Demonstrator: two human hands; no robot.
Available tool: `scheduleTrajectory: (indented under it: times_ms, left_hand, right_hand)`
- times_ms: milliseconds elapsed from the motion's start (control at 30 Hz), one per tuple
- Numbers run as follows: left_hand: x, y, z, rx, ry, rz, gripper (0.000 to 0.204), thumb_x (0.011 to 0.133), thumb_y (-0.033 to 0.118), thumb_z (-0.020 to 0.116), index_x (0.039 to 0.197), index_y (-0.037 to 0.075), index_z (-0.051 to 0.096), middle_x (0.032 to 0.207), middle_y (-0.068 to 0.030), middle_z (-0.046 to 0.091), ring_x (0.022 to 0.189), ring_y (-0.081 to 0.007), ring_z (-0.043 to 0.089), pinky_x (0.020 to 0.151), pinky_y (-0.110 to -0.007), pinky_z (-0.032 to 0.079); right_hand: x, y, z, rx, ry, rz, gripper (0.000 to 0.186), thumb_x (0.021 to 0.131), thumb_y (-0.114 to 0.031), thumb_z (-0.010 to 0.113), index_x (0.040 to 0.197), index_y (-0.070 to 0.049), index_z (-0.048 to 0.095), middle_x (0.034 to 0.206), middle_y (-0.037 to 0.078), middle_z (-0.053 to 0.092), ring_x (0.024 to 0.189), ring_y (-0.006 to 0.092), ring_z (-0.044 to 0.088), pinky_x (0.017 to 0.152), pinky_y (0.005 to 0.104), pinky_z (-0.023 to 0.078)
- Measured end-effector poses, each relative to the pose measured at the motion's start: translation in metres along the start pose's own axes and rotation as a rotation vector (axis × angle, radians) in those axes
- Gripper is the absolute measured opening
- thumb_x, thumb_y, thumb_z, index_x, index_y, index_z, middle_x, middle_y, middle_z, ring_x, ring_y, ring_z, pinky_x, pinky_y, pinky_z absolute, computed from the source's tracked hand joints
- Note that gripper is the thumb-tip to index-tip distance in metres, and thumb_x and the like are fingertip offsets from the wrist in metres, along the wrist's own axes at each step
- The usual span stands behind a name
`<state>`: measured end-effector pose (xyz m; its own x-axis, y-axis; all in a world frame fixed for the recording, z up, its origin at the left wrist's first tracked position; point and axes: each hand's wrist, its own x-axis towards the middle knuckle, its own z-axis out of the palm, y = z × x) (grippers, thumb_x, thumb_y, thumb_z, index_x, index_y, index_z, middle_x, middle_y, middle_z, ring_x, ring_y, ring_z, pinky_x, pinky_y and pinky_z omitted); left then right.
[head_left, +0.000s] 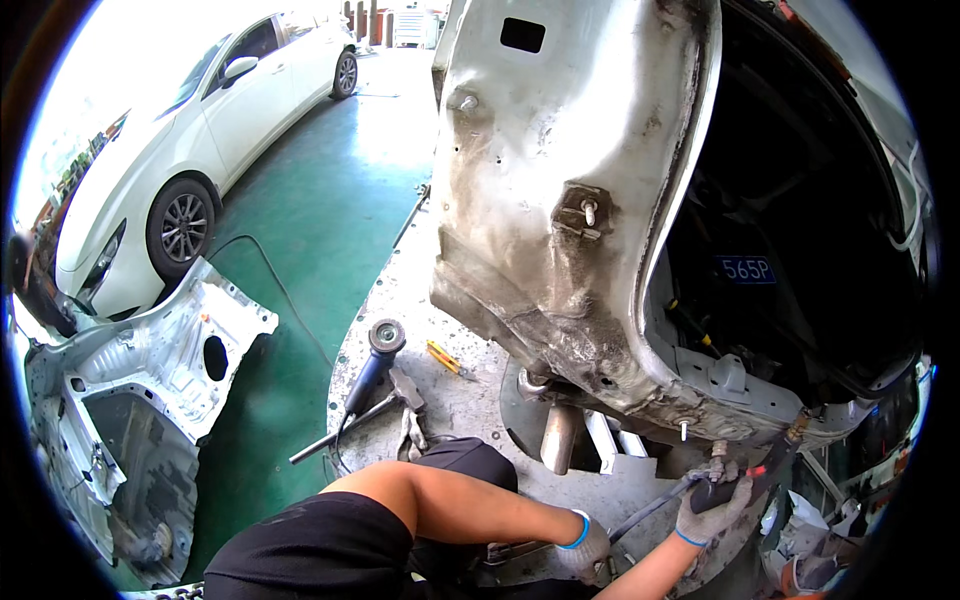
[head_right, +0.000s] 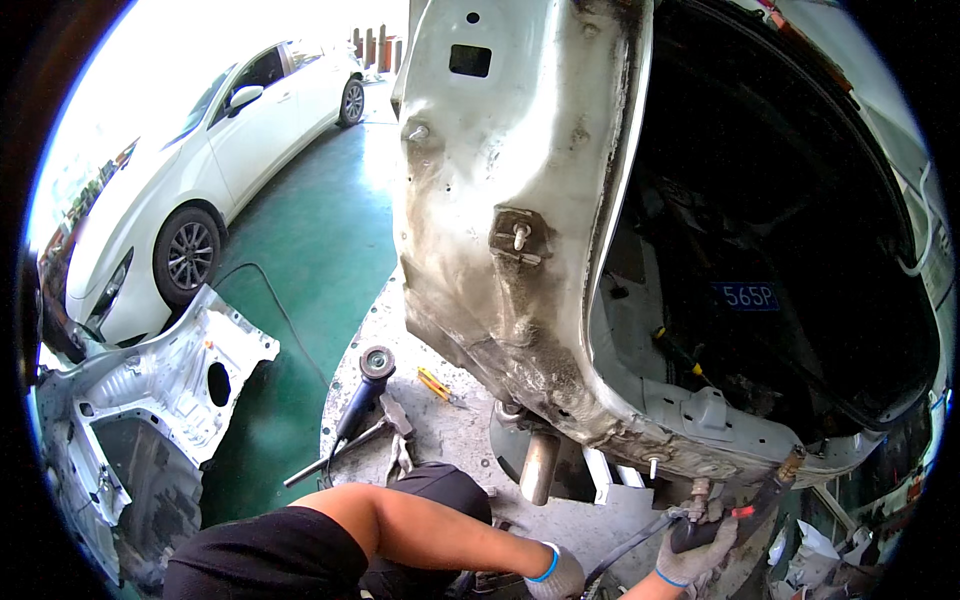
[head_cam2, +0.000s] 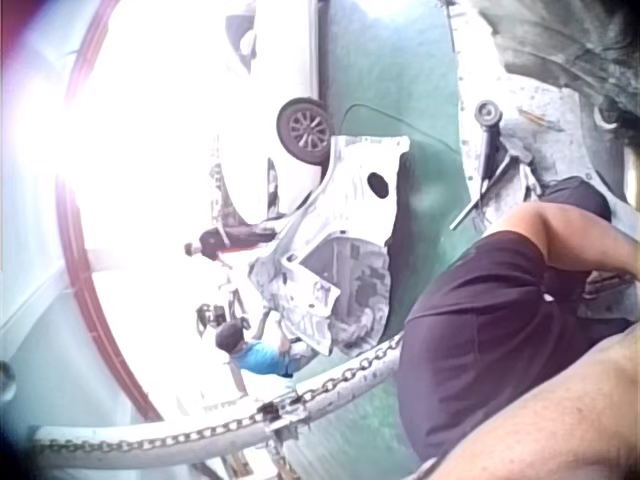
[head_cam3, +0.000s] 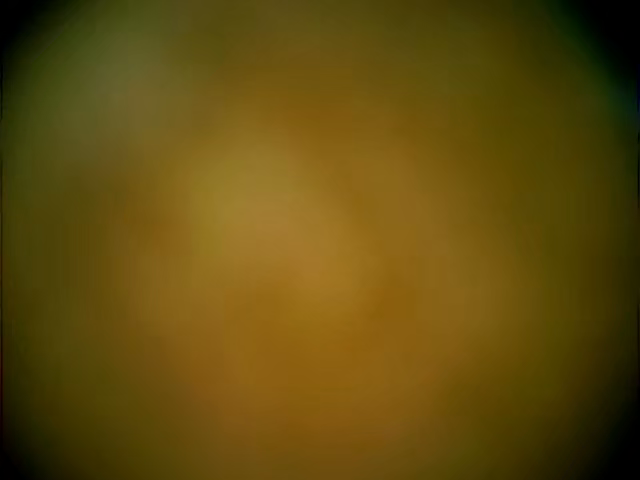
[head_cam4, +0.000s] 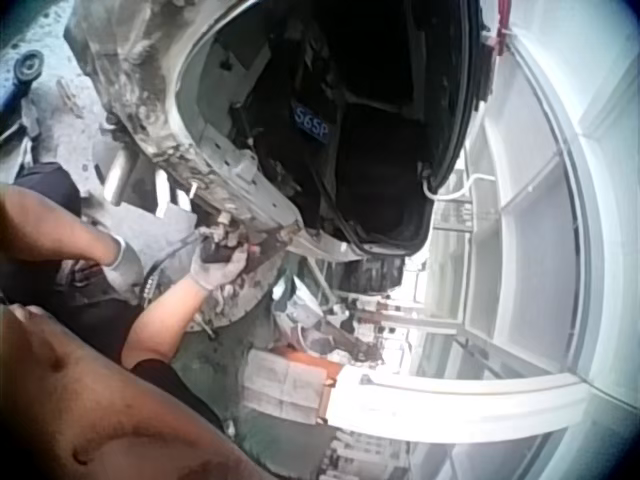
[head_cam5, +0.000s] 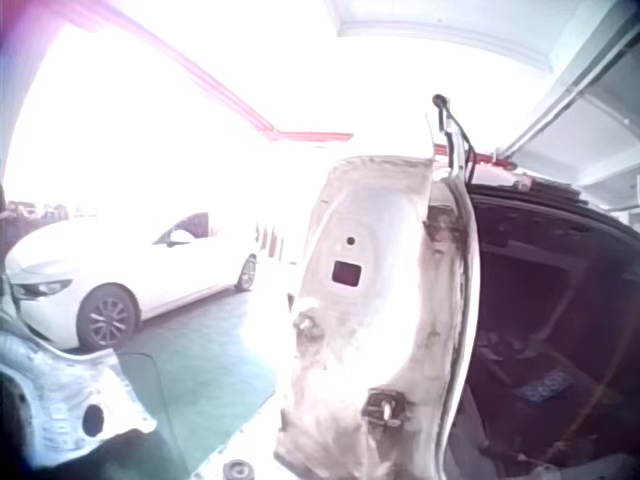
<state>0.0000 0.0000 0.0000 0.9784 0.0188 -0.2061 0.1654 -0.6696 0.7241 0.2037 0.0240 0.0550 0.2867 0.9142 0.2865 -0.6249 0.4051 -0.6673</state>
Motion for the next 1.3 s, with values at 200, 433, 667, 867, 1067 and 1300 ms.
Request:
scheduleTrajectory:
  times_ms: [200, 433, 667, 867, 1067, 1300]
  left_hand:
    - [-0.032, 0.014, 0.001, 0.075, 0.134, 0.002, 0.063, 0.087, 0.058, 0.066, 0.111, 0.0, 0.077, 0.11, -0.0269, 0.074, 0.105, -0.0447, 0.07, 0.092, -0.049, 0.055]
    - [-0.012, 0.015, -0.002, 0.014, 0.205, 0.021, 0.059, 0.088, 0.056, 0.065, 0.109, 0.002, 0.077, 0.108, -0.0256, 0.074, 0.102, -0.0442, 0.07, 0.09, -0.05, 0.055]
    - [-0.003, 0.007, 0.001, -0.072, 0.268, -0.005, 0.054, 0.089, 0.054, 0.065, 0.106, 0.004, 0.076, 0.106, -0.0242, 0.074, 0.099, -0.0436, 0.07, 0.089, -0.051, 0.055]
    - [-0.013, 0.009, -0.005, -0.088, 0.249, -0.063, 0.051, 0.09, 0.052, 0.064, 0.104, 0.005, 0.076, 0.104, -0.023, 0.074, 0.097, -0.0431, 0.07, 0.088, -0.051, 0.055]
    - [-0.063, 0.041, -0.071, -0.048, 0.704, 0.152, 0.028, 0.095, 0.031, 0.07, 0.107, 0.006, 0.071, 0.098, -0.0153, 0.071, 0.089, -0.0349, 0.069, 0.082, -0.045, 0.056]
    - [-0.085, 0.116, -0.189, 0.304, 1.089, 0.273, 0.03, 0.079, 0.015, 0.081, 0.105, 0.004, 0.07, 0.108, -0.0133, 0.068, 0.099, -0.0319, 0.065, 0.085, -0.042, 0.053]
  right_hand:
    - [-0.001, 0.008, 0.034, -0.066, 0.15, 0.047, 0.039, 0.095, -0.049, 0.067, 0.099, -0.012, 0.057, 0.08, 0.003, 0.055, 0.079, 0.0164, 0.055, 0.072, 0.033, 0.047]
    - [0.01, -0.01, -0.03, 0.0, 0.156, 0.019, 0.05, 0.102, -0.034, 0.061, 0.139, -0.002, 0.056, 0.099, 0.008, 0.068, 0.086, 0.0169, 0.061, 0.078, 0.0326, 0.05]
    - [0.001, -0.016, -0.001, 0.1, -0.151, 0.093, 0.049, 0.096, -0.034, 0.068, 0.133, -0.005, 0.056, 0.116, 0.015, 0.07, 0.087, 0.0211, 0.068, 0.083, 0.0381, 0.06]
    - [-0.002, -0.014, 0.026, 0.098, 0.042, 0.26, 0.06, 0.099, -0.021, 0.06, 0.147, 0.01, 0.045, 0.084, 0.004, 0.062, 0.078, 0.0145, 0.06, 0.073, 0.0304, 0.048]
    - [0.004, 0.015, 0.04, -0.173, 0.133, -0.007, 0.025, 0.097, -0.028, 0.063, 0.105, -0.004, 0.062, 0.093, 0.009, 0.066, 0.086, 0.0227, 0.065, 0.076, 0.0389, 0.052]
    - [-0.023, -0.039, 0.051, -0.628, 0.282, -0.134, 0.02, 0.094, -0.019, 0.065, 0.102, -0.001, 0.069, 0.09, 0.006, 0.07, 0.085, 0.0194, 0.068, 0.08, 0.034, 0.056]
